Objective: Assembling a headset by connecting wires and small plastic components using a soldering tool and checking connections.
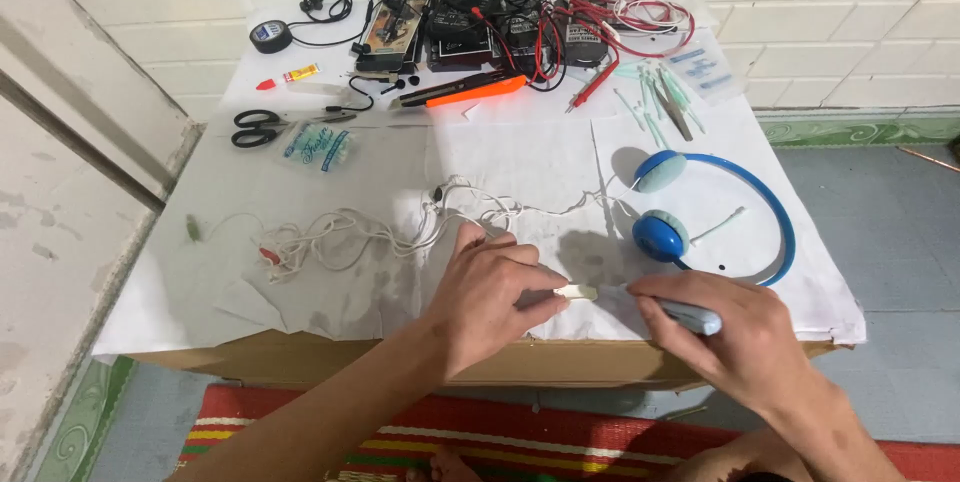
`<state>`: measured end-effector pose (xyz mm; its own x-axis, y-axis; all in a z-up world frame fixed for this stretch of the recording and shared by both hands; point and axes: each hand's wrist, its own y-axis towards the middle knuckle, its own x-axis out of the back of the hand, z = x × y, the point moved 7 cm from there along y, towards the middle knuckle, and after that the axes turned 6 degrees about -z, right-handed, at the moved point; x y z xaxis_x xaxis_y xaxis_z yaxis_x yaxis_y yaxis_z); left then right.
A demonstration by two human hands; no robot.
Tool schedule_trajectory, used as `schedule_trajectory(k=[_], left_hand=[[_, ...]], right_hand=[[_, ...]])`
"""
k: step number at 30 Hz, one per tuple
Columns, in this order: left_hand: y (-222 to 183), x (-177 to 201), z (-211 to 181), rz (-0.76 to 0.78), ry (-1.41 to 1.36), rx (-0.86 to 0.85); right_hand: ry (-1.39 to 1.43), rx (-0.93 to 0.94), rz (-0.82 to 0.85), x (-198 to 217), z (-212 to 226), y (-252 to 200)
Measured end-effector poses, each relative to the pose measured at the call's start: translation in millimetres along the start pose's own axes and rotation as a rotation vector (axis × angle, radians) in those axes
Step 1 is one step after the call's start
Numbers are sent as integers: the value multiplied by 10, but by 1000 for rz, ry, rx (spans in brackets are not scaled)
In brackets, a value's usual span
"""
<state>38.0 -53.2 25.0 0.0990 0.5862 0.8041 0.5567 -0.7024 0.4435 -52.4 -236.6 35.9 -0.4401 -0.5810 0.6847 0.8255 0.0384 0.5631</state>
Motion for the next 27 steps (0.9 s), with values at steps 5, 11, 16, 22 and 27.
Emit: schedule_trajectory(k=[5, 11, 16, 22, 27], left_hand=[[-3, -15, 8, 9, 20, 16], [-2, -27, 17, 18, 15, 13], [12, -49, 28, 30, 29, 22], [20, -57, 28, 81, 50, 44], [53, -102, 32, 172, 105, 96]], right_hand=[[-57, 16, 164, 11, 126, 128], [-158, 6, 350, 36, 184, 262], [-206, 54, 411, 35, 254, 357], [-367, -5, 691, -101, 282, 455], [-379, -96, 867, -152, 450, 610]])
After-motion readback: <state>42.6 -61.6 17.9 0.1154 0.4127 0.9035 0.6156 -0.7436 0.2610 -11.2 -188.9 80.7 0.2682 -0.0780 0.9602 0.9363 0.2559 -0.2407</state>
